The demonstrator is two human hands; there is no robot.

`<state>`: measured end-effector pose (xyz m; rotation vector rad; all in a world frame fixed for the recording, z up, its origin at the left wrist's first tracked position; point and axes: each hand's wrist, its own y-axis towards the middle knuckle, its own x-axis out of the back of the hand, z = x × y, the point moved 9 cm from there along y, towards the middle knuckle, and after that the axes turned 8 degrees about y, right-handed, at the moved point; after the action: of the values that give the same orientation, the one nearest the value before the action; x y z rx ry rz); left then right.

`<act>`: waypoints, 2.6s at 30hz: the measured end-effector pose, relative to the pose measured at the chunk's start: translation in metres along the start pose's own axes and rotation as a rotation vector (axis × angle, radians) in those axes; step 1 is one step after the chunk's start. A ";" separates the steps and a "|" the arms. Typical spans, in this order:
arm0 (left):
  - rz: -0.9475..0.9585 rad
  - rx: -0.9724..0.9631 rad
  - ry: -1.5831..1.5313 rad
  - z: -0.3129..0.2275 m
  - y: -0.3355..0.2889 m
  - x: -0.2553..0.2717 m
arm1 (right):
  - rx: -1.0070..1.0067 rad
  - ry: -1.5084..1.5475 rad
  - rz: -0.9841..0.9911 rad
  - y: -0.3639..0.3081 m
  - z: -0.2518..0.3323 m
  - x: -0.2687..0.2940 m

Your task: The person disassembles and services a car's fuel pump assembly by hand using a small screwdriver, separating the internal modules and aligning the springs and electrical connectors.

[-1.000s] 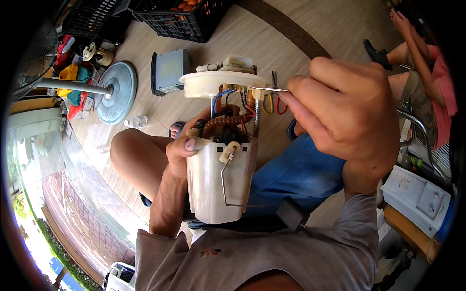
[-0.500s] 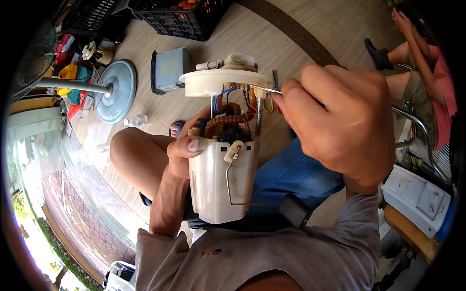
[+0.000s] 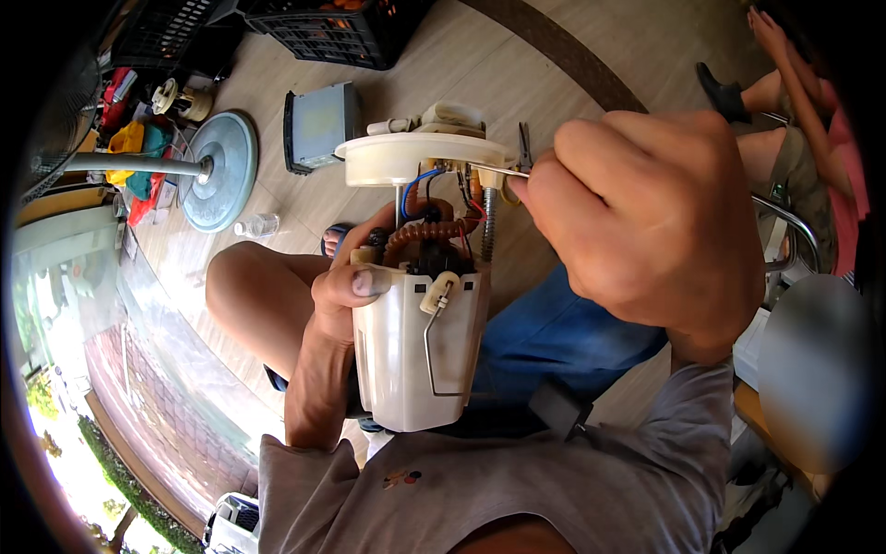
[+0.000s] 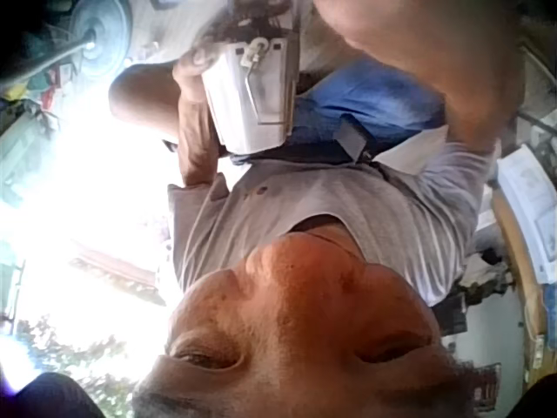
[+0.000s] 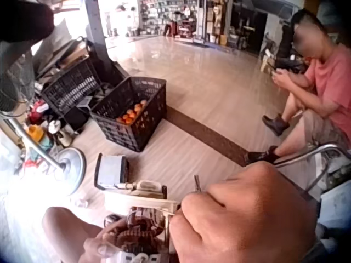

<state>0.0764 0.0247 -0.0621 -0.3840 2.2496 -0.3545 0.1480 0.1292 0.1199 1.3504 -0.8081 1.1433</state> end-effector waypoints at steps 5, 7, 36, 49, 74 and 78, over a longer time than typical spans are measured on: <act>-0.011 0.010 0.061 0.002 -0.002 0.007 | 0.000 0.025 0.081 0.005 0.002 0.001; 0.010 0.016 0.077 0.002 -0.002 0.007 | 0.088 -0.018 0.015 0.017 0.012 0.008; 0.104 -0.023 -0.028 -0.007 -0.006 -0.005 | 0.056 0.255 0.020 -0.004 -0.005 0.009; 0.097 -0.045 0.012 -0.013 0.000 -0.017 | -0.011 0.050 -0.141 -0.006 -0.005 0.024; 0.075 -0.065 -0.016 -0.016 -0.005 -0.014 | -0.006 -0.026 -0.090 -0.001 0.008 0.008; 0.058 -0.032 -0.013 -0.006 -0.005 -0.005 | 0.036 -0.160 -0.055 -0.002 0.021 -0.001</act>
<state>0.0756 0.0228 -0.0533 -0.3360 2.2511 -0.2851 0.1532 0.1091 0.1209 1.4998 -0.8627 1.0204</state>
